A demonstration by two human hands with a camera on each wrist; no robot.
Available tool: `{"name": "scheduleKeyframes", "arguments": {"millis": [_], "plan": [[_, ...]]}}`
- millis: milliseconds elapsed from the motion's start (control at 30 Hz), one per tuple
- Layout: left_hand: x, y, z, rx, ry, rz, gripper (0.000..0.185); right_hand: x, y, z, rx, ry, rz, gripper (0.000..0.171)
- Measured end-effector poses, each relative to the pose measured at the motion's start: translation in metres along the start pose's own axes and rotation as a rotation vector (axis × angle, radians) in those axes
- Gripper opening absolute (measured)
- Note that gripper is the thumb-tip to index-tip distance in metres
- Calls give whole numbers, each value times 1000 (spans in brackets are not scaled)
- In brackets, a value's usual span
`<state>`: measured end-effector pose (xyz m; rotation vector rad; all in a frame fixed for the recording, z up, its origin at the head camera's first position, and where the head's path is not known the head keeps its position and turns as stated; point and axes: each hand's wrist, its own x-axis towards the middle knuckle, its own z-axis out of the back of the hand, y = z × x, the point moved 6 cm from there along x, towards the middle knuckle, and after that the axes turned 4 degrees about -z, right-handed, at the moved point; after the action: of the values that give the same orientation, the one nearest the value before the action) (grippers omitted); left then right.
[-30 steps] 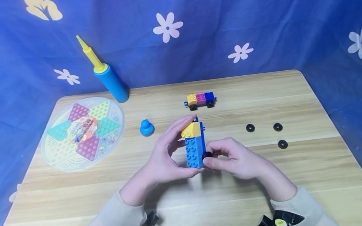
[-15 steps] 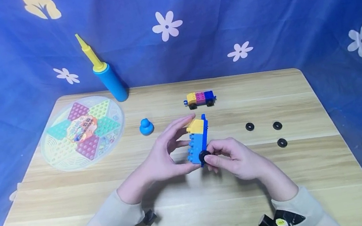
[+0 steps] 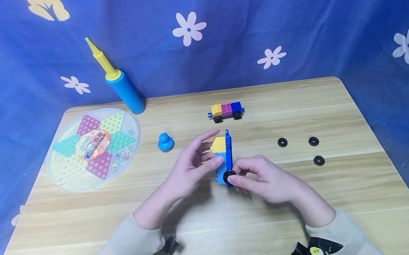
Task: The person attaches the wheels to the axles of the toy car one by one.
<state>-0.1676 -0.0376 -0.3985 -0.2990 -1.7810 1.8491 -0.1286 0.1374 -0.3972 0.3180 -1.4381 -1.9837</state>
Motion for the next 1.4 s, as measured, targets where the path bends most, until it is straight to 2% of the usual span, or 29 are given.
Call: {"name": "scheduleKeyframes", "arguments": {"millis": [167, 300, 567, 733, 1067, 1233, 1400], "plan": [[1, 1, -2, 61, -11, 15, 61, 2, -5, -3, -83, -4, 1, 21], [1, 3, 0, 91, -30, 13, 60, 2, -8, -3, -107, -6, -3, 17], [0, 8, 7, 81, -63, 22, 58, 0, -7, 5, -152, -45, 6, 17], [-2, 9, 11, 62, -88, 30, 57, -4, -10, 12, -164, -71, -22, 18], [-6, 10, 16, 85, -96, 37, 57, -18, -23, 42, -238, -179, -87, 19], [-8, 10, 18, 85, -99, 43, 58, -28, -26, 62, -299, -262, -84, 22], [-9, 11, 20, 90, -101, 45, 57, -39, -31, 80, -307, -341, -85, 24]]}}
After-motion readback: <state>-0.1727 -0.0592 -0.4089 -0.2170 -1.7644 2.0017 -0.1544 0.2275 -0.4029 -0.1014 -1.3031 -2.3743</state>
